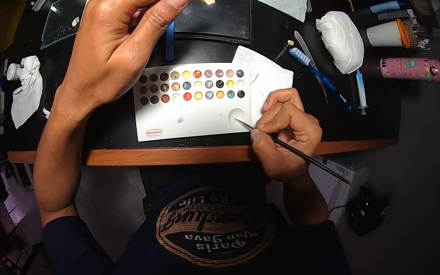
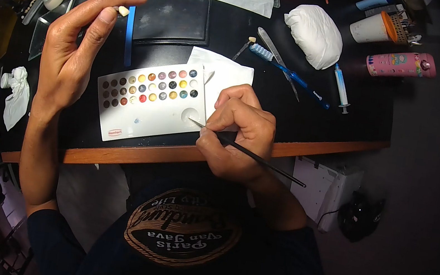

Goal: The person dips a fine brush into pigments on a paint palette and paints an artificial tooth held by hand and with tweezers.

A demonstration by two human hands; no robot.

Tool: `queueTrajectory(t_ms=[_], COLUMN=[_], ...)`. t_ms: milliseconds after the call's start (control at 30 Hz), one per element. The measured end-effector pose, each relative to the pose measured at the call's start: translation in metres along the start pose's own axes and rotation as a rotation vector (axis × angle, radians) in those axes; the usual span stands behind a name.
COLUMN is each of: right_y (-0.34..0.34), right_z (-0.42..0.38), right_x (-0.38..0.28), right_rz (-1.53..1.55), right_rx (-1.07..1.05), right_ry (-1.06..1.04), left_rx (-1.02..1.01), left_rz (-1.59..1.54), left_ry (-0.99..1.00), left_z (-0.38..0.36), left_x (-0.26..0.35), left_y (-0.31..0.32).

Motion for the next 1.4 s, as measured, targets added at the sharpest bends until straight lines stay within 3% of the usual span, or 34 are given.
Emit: queueTrajectory(t_ms=[233, 500, 700, 800, 933, 1400], right_y=[0.002, 0.0, 0.008, 0.01, 0.024, 0.024], right_z=[-0.001, 0.009, 0.066, 0.093, 0.096, 0.093], right_x=[-0.002, -0.009, -0.025, -0.024, -0.012, -0.009], right_rz=[-0.05, -0.05, 0.206, 0.204, 0.43, 0.393], right_rx=[-0.018, 0.031, 0.003, -0.121, 0.001, -0.031], right_ry=[0.033, -0.24, -0.404, -0.404, -0.332, -0.382], left_rx=[0.018, 0.028, -0.015, -0.012, 0.011, 0.004], left_rz=[0.004, 0.075, 0.245, 0.219, 0.185, 0.226], left_ry=[-0.053, 0.023, 0.053, 0.036, 0.039, 0.115], left_z=[0.0, 0.002, -0.002, -0.004, -0.007, -0.008], left_x=[0.002, 0.006, 0.013, 0.014, 0.015, 0.015], left_y=[-0.001, -0.004, -0.005, -0.003, -0.002, 0.005])
Point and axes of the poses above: each hand's wrist, its own z-axis towards the middle knuckle, its own y-axis out of the palm, x = y × z, the point moved 1 cm from there along z, towards the middle knuckle, and after that the axes turned 13 degrees about z, right-handed, at the moved point
